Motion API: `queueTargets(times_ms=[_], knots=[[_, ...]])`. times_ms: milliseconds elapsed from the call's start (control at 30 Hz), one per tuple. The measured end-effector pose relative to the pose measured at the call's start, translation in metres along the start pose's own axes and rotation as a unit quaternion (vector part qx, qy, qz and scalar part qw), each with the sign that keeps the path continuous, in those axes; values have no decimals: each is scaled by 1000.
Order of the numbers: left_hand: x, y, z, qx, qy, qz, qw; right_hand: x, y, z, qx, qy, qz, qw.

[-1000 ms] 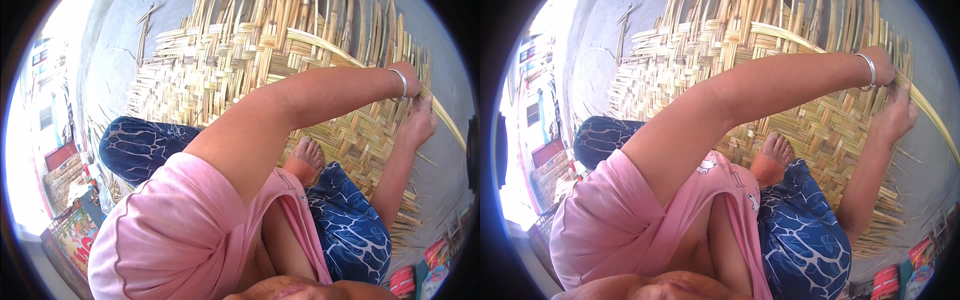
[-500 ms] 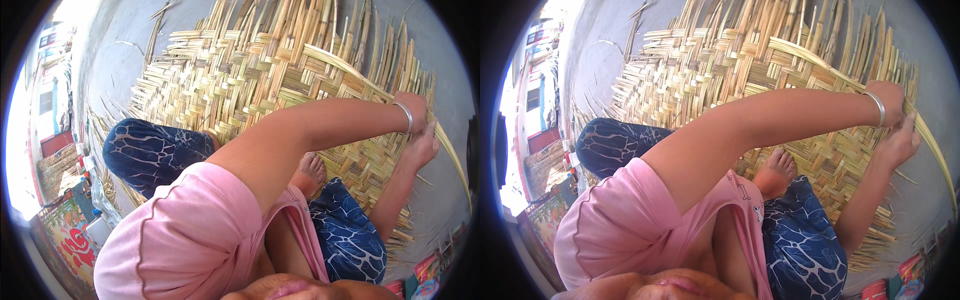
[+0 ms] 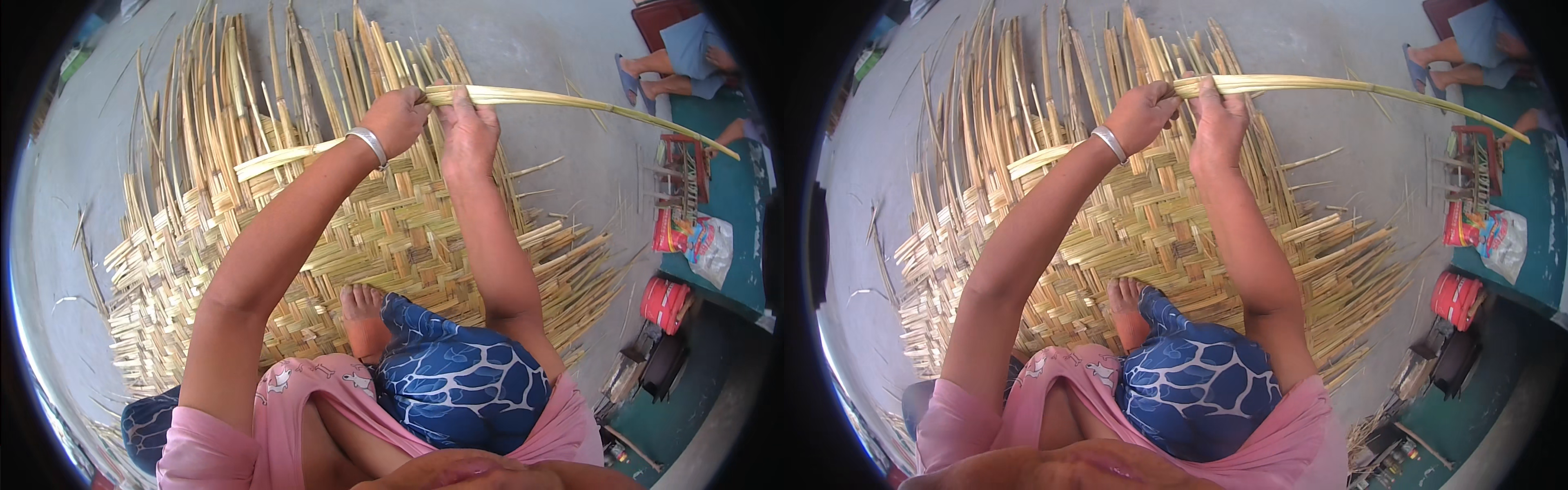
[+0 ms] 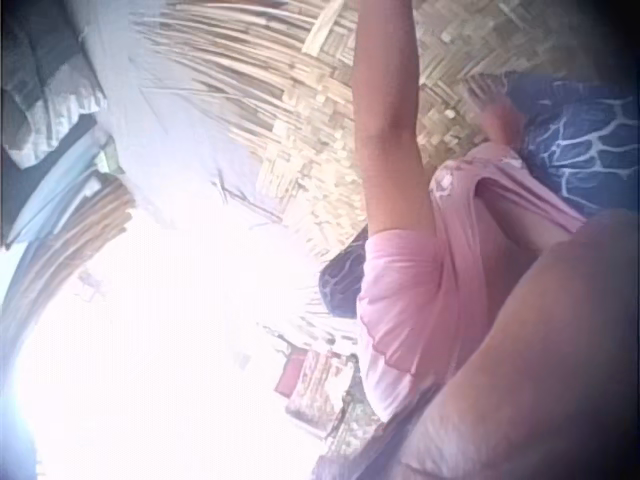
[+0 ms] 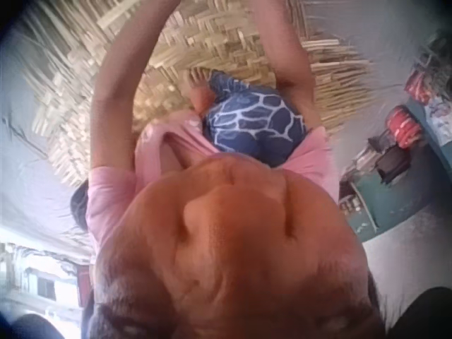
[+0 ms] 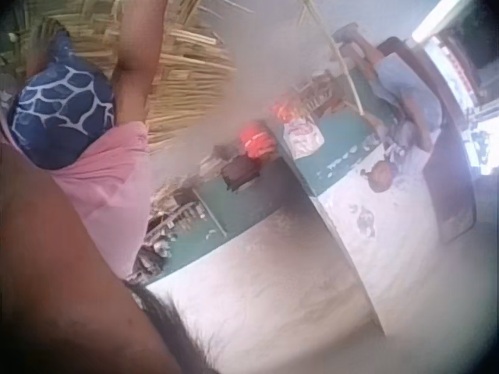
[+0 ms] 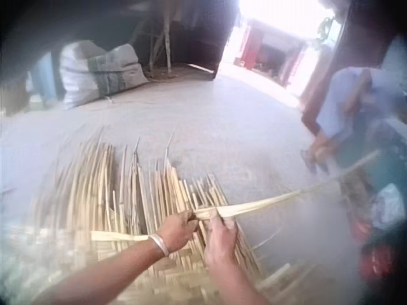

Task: The person sits on the floor and weaves a mat using dried palm leaves. They interlace the leaves by hand, creating a patterned mat.

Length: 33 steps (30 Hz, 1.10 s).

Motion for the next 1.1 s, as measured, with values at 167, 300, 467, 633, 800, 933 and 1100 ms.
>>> queueTargets(times_ms=[167, 300, 467, 633, 800, 933, 1100], knots=[[-2, -12, 12, 13, 159, 53, 986, -1, -5, 2, 8, -33, 5, 999], [3, -15, 14, 24, 199, 52, 978, -7, -9, 5, 12, -20, 10, 1000], [0, 3, 3, 25, 193, 107, 975, 2, -12, 9, -21, -13, 24, 999], [-26, 21, -51, -65, -127, 90, 986, 30, -18, 1, -30, -23, 6, 999], [-10, -3, -3, 51, -103, -2, 993, 8, 2, 0, -11, 27, 19, 999], [-12, -14, 13, 98, 74, 44, 991, -2, 1, 12, 25, 25, 43, 998], [-18, -1, 8, 79, 131, 106, 983, 1, -1, 9, 6, 29, 35, 999]])
Point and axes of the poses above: each hand's wrist, its own y-axis towards the middle knuckle, its own x-axis out of the palm, z = x × y, the point moved 10 cm from there along y, towards the middle knuckle, and after that the axes turned 1 degree about -x, right-handed, at the moved point
